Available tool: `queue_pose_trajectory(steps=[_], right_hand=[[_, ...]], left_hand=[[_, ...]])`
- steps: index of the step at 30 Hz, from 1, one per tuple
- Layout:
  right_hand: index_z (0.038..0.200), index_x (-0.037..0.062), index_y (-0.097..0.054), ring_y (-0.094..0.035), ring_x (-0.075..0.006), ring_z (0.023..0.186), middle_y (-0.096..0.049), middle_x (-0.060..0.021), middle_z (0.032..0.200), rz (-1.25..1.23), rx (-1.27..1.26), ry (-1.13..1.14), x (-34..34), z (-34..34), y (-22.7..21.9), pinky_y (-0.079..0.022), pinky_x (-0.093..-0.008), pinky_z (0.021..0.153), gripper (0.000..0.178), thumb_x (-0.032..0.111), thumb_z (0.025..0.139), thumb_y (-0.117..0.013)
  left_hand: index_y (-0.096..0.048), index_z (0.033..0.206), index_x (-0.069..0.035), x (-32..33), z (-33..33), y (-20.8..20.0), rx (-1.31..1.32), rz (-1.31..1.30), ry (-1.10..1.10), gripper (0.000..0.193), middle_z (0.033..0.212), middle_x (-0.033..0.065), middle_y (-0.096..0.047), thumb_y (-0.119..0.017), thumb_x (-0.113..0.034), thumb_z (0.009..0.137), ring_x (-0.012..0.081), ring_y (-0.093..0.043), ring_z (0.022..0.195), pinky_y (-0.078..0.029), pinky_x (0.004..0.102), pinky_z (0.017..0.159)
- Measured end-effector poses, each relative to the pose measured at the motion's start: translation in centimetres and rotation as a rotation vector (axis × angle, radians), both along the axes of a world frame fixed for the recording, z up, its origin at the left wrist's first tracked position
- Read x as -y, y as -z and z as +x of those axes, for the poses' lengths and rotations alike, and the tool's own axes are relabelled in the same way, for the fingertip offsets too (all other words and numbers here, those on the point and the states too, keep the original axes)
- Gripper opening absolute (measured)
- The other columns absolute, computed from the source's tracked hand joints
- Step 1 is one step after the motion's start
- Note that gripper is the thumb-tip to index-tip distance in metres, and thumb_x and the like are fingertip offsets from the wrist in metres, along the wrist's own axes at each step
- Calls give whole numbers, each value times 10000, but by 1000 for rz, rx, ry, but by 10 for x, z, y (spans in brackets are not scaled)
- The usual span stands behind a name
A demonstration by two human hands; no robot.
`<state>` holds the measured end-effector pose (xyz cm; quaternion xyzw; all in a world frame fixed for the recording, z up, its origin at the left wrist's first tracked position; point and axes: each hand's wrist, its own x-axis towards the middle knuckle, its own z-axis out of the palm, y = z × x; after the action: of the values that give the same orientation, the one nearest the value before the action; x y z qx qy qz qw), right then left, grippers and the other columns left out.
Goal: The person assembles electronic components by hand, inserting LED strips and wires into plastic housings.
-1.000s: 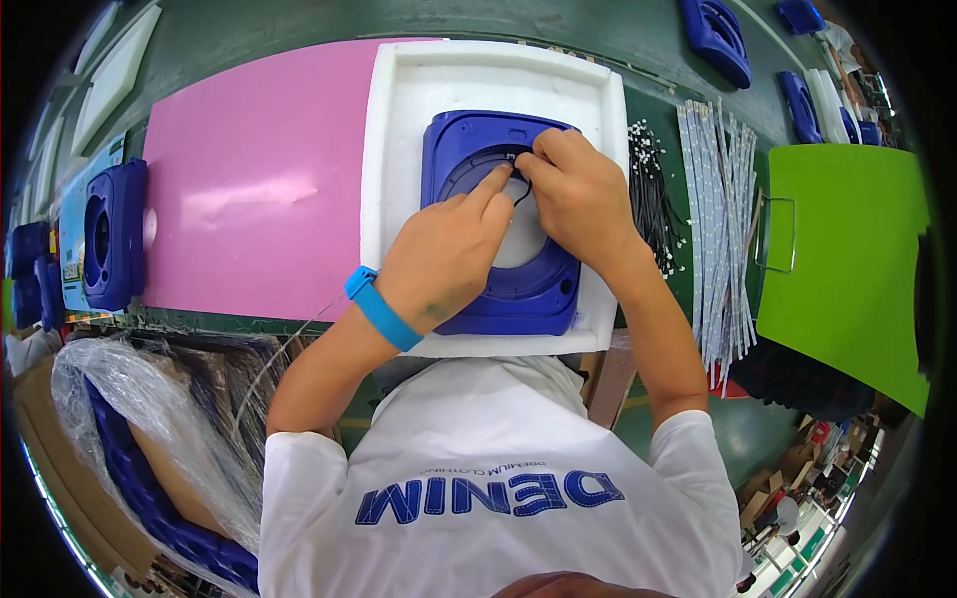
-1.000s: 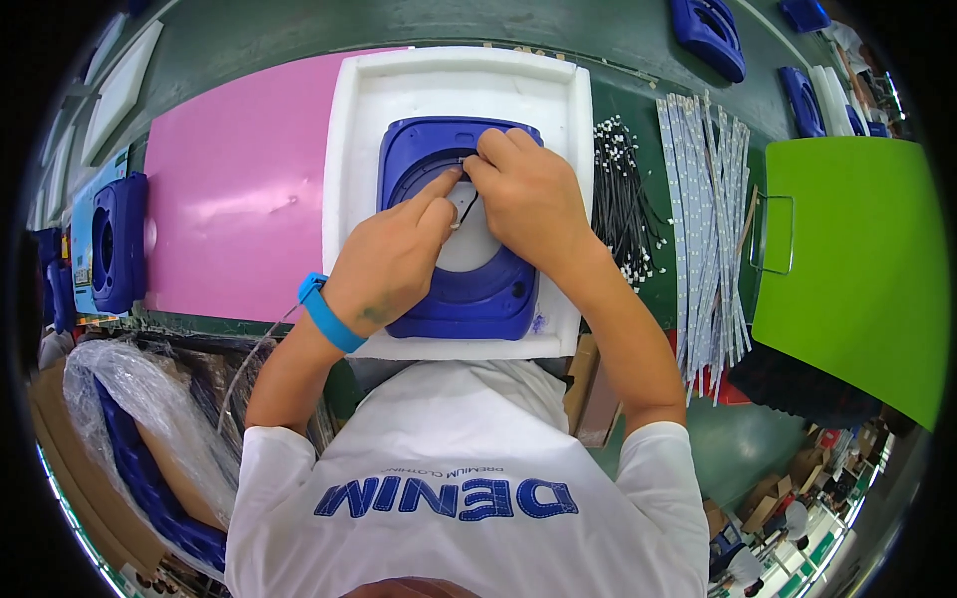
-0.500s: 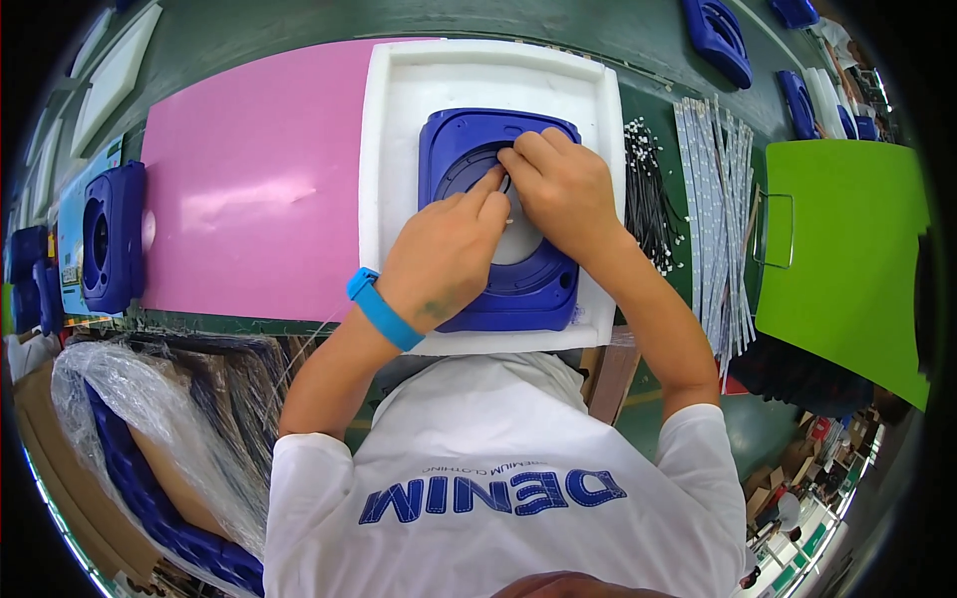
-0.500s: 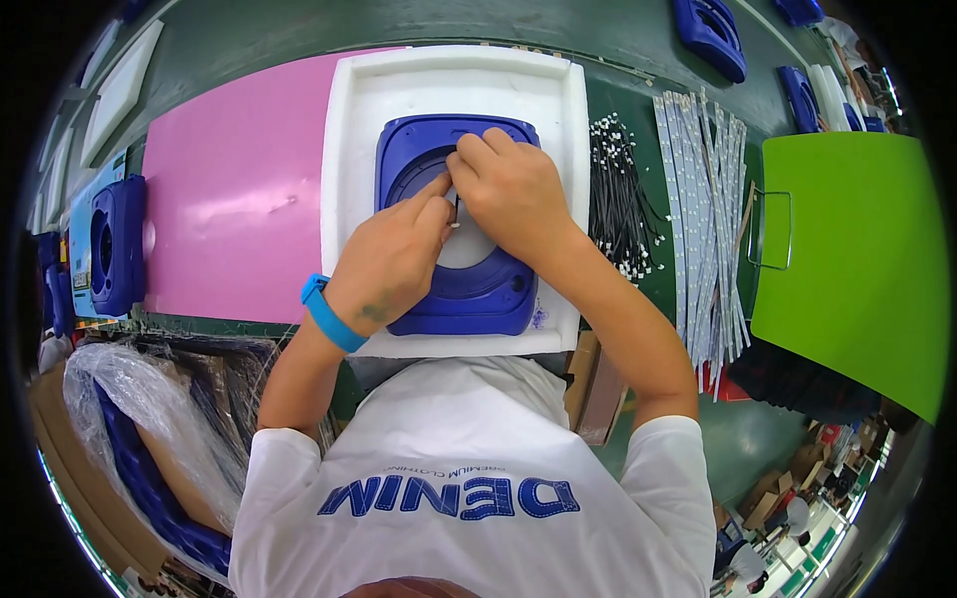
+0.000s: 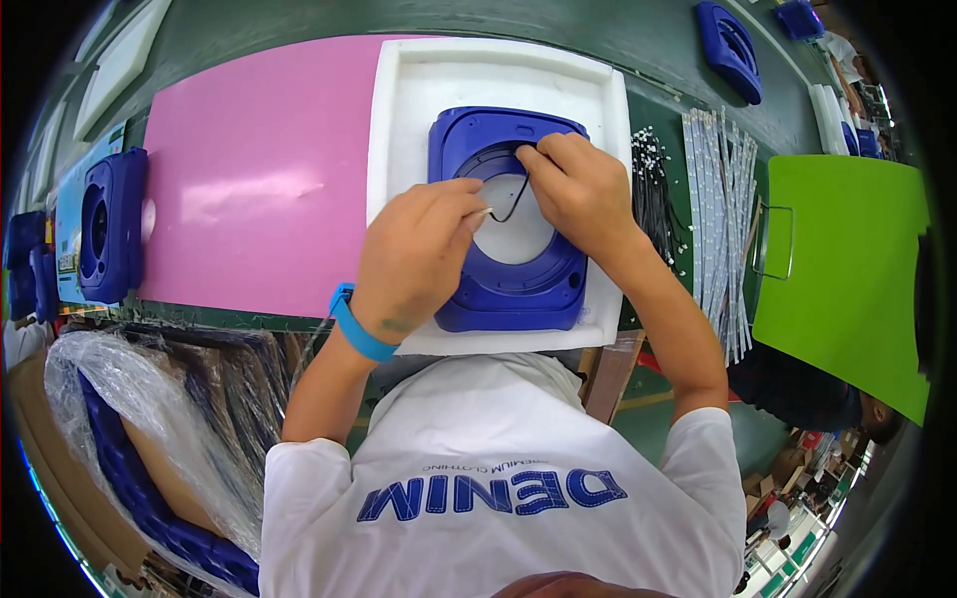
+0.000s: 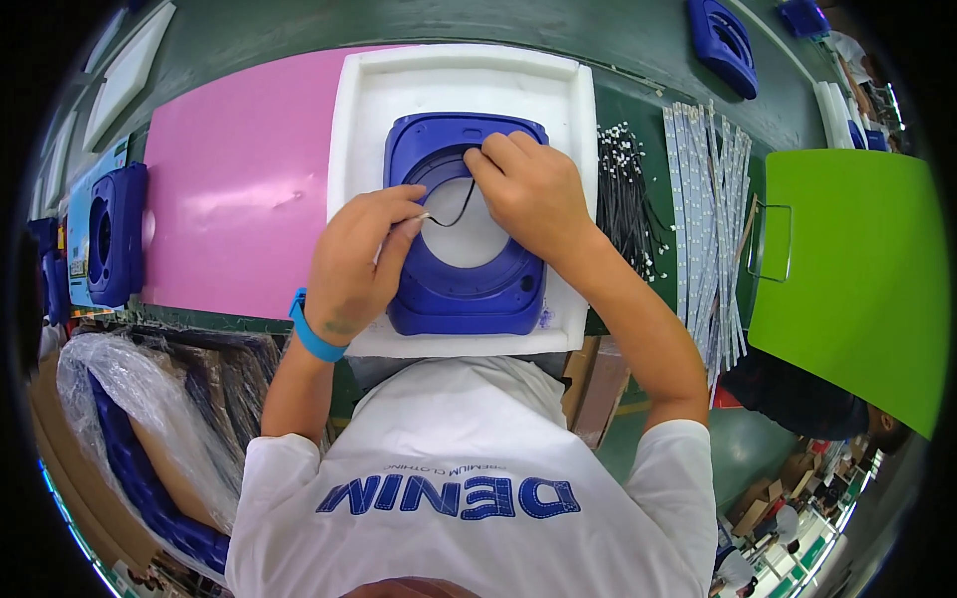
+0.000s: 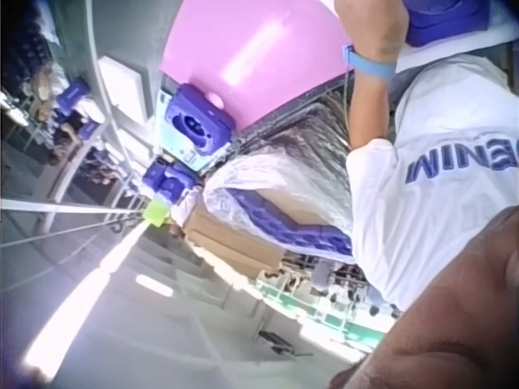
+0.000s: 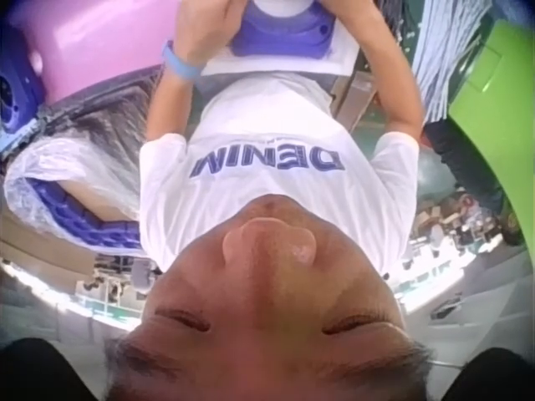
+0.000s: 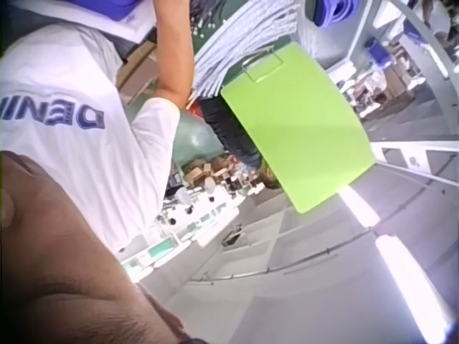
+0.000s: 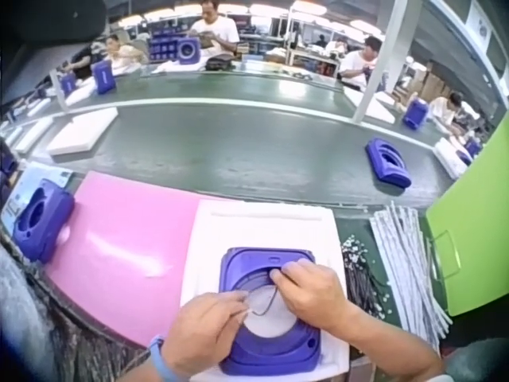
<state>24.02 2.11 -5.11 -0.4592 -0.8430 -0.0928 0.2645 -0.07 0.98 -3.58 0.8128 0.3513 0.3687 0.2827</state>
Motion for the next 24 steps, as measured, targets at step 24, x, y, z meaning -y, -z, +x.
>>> queue_pose_trajectory(steps=[24], right_hand=[[980,19,-704,-674,-274,765,-617,-92,937,-180,-21,79,1,-10,-5,-560,-391,651,138,18,842,-714]], left_hand=[[-727,1102,6,9,-11,10,64,-90,-42,132,1128,134,-768,-701,15,973,274,-734,959,-592,341,784]])
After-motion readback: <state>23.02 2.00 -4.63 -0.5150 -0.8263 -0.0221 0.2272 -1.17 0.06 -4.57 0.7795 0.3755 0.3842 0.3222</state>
